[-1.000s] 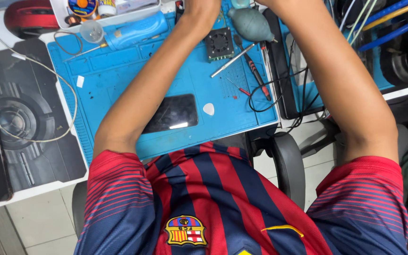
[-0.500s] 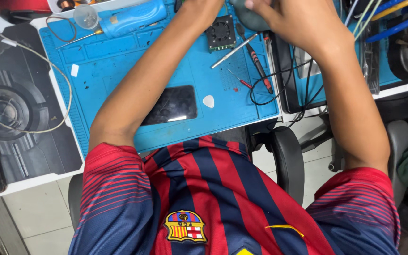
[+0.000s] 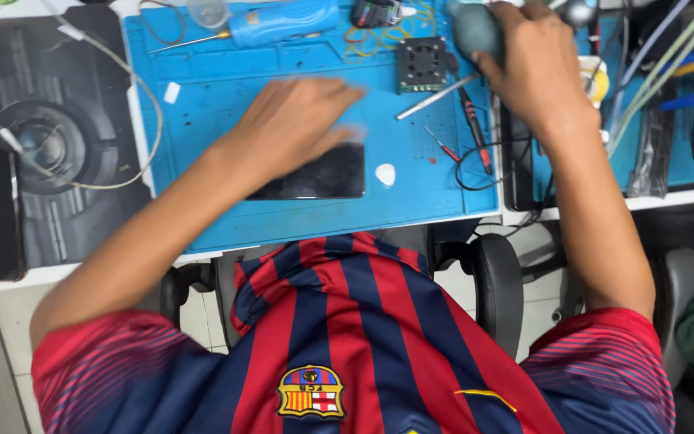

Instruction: The person reassembles a smartphone by aligning and pressing the screen onto the chassis, then applies adhesive along the screen edges using a tube. The person also briefly operates the touchscreen to check functionality.

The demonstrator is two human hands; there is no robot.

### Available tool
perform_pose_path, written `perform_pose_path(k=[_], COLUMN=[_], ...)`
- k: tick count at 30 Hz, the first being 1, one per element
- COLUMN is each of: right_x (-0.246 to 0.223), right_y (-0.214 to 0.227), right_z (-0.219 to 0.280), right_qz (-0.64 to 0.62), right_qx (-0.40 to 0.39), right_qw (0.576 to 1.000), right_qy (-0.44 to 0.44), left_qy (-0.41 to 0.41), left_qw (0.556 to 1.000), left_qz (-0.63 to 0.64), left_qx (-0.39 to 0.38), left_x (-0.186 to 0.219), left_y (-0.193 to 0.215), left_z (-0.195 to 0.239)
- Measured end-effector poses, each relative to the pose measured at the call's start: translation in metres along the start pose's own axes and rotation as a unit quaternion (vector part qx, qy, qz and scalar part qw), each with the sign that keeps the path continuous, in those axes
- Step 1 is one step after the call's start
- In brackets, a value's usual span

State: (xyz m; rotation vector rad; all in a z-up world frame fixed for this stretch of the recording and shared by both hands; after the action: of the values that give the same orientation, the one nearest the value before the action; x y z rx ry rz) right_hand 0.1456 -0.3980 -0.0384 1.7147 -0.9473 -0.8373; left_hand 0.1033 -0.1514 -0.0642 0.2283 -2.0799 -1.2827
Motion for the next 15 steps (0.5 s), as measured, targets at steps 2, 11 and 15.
perform_pose_path(k=[2,11,15], right_x=[0.013,-0.028,-0.048], right_y=[-0.013,0.016,-0.009], right_z=[0.001,-0.003,-0.025], right_qz=[0.017,0.059,0.026], right_qx=[-0.054,0.024,0.049], right_qw=[0.997,0.998,0.997], right_qy=[-0.046,0.008,0.051], left_qy=[0.048,0.131,0.110], left_qw=[0.998,0.991,0.993], left_qz=[-0.002,0.005,0.042], left_qx=[-0.051,-0.015,0.013], left_x=[0.002,-0.004,-0.010], left_y=[0.008,0.001,-0.011], left_z=[0.041,0.120,0.116])
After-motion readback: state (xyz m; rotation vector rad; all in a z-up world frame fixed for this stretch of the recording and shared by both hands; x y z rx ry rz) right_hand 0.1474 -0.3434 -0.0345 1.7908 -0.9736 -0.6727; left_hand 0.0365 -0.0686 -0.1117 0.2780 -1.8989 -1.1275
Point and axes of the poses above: each hand's wrist, its own z-axis away from the middle knuckle, its own y-axis out of the back of the hand, x = y × z, the point moved 9 cm from there along -z, towards the middle knuckle
